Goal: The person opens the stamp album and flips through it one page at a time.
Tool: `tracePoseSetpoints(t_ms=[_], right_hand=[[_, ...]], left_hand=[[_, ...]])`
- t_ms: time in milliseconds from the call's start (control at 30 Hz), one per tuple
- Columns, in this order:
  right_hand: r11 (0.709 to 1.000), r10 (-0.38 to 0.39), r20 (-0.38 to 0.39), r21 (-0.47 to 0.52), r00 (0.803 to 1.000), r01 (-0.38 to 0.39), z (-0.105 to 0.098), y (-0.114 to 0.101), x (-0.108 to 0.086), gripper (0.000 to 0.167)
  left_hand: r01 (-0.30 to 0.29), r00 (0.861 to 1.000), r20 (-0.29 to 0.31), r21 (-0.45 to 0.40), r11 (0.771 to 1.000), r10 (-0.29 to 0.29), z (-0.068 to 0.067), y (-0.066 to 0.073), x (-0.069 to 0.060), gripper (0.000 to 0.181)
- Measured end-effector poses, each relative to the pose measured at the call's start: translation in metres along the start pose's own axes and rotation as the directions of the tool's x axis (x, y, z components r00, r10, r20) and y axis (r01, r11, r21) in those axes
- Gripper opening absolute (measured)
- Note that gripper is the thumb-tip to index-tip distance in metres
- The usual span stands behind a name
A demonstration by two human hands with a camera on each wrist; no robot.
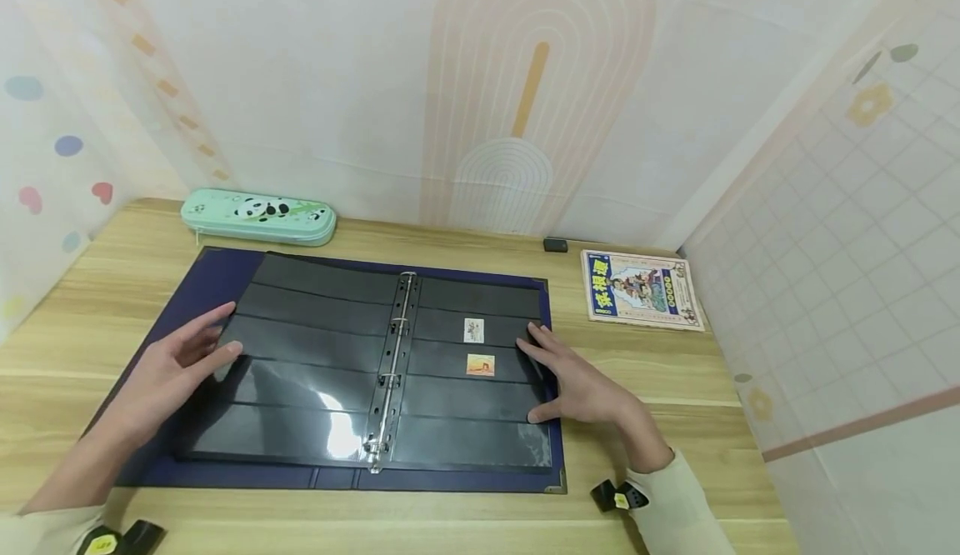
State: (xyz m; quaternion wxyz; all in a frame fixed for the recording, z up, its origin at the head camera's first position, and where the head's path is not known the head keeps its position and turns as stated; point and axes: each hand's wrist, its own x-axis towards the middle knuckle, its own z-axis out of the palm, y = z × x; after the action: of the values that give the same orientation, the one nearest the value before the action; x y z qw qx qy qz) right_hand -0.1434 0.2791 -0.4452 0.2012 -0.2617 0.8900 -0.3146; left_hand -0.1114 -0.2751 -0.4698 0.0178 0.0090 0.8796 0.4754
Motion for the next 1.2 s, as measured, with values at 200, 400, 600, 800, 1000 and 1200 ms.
tracePoseSetpoints(t_ms=[200,400,600,800,1000,1200], right_hand=[[1.0,0.008,-0.002,0.002,1.0,-0.008,0.0,-0.001,0.0,0.101],[1.0,0.003,-0.001,0.008,1.0,-0.003,0.001,-0.001,0.0,0.101],[1.0,0.01,-0.003,0.003,1.0,-0.01,0.0,0.0,0.0,0.101],[1.0,-0.008,0.0,-0.01,1.0,0.008,0.0,-0.001,0.0,0.1],[0.998,-0.002,-0.022,-0.056,1.0,0.0,-0.005,-0.004,0.0,0.091],[0.995,0.029,-0.103,-0.089,0.994,-0.038,-0.013,-0.008,0.009,0.08]], left_hand=[[-0.004,0.999,0.034,0.133,0.991,-0.001,0.001,0.001,0.002,0.093],[-0.029,0.996,0.086,0.244,0.969,0.008,0.009,-0.004,0.005,0.11],[-0.072,0.996,0.079,0.3,0.951,0.051,0.017,-0.008,0.005,0.114],[-0.095,0.994,0.081,0.329,0.94,0.072,0.02,-0.007,0.002,0.116],[-0.099,0.994,0.084,0.328,0.94,0.075,0.021,-0.004,0.003,0.115],[-0.093,0.995,0.075,0.346,0.934,0.072,0.021,-0.004,0.002,0.114]])
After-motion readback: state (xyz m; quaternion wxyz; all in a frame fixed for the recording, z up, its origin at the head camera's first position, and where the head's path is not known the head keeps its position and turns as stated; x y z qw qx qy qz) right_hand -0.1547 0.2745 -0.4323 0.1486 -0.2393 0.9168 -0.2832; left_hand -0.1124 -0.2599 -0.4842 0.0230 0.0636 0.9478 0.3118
